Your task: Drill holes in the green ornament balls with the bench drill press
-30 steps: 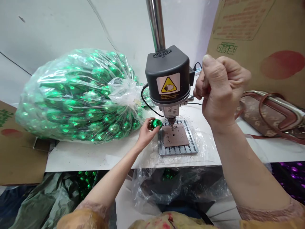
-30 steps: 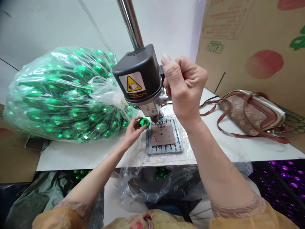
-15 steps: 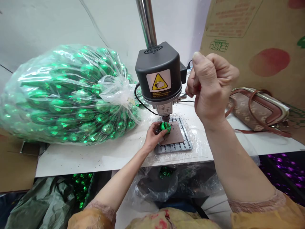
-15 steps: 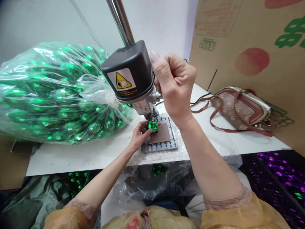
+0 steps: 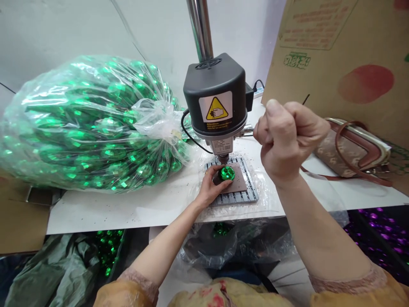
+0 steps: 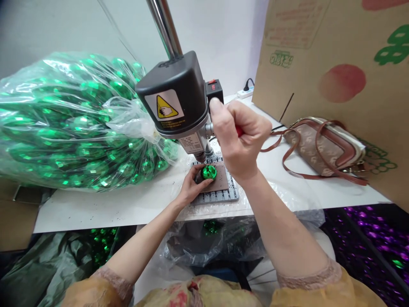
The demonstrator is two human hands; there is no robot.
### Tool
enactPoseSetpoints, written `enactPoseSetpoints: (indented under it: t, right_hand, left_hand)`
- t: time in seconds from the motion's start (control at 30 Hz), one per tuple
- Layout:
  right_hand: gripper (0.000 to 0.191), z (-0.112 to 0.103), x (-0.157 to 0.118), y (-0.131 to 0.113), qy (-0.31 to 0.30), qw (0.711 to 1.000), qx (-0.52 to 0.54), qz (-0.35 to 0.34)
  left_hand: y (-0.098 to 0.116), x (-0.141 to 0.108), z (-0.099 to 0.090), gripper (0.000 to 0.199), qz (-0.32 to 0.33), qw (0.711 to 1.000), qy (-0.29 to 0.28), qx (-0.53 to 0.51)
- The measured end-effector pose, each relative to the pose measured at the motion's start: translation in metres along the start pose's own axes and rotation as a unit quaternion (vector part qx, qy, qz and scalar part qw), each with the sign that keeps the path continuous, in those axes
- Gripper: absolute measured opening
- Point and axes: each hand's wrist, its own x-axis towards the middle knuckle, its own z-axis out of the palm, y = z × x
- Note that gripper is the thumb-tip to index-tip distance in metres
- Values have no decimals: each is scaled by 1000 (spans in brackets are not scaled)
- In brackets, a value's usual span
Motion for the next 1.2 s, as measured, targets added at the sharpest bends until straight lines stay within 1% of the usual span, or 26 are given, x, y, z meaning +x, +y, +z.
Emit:
enactPoseSetpoints:
  t: [0.13,0.27,0.47,0.67,0.8,0.87,1.03,1.2]
  right_hand:
    - [51,-2,-9,2,-3,999,28,-28]
    - [49,-3,-12,3,8,999,24,-41]
    - [50,-3,-15,5,10,997,47,-64]
    - [54,-9,-21,11,18,997,22,-77]
    - [56,-15,-27,15,11,997,4,-74]
    - [56,-17,-29,18,15,996,4,-83]
    - [52,-17,-29,23,-3,989,62,-134]
    - [49,-22,-36,26,-16,987,67,-145]
  left_hand:
    - [-2,0,0,52,4,1000,-1,-4]
    - [-1,-1,0,52,8,1000,1,3]
    - [1,-2,1,52,18,1000,3,8]
    - [3,-3,2,51,18,1000,12,-2]
    - [1,-3,2,52,23,1000,11,-7]
    - [0,-3,2,52,25,1000,7,-8]
    - [-1,-3,2,52,19,1000,10,-6]
    - [-3,-3,2,53,13,1000,12,-8]
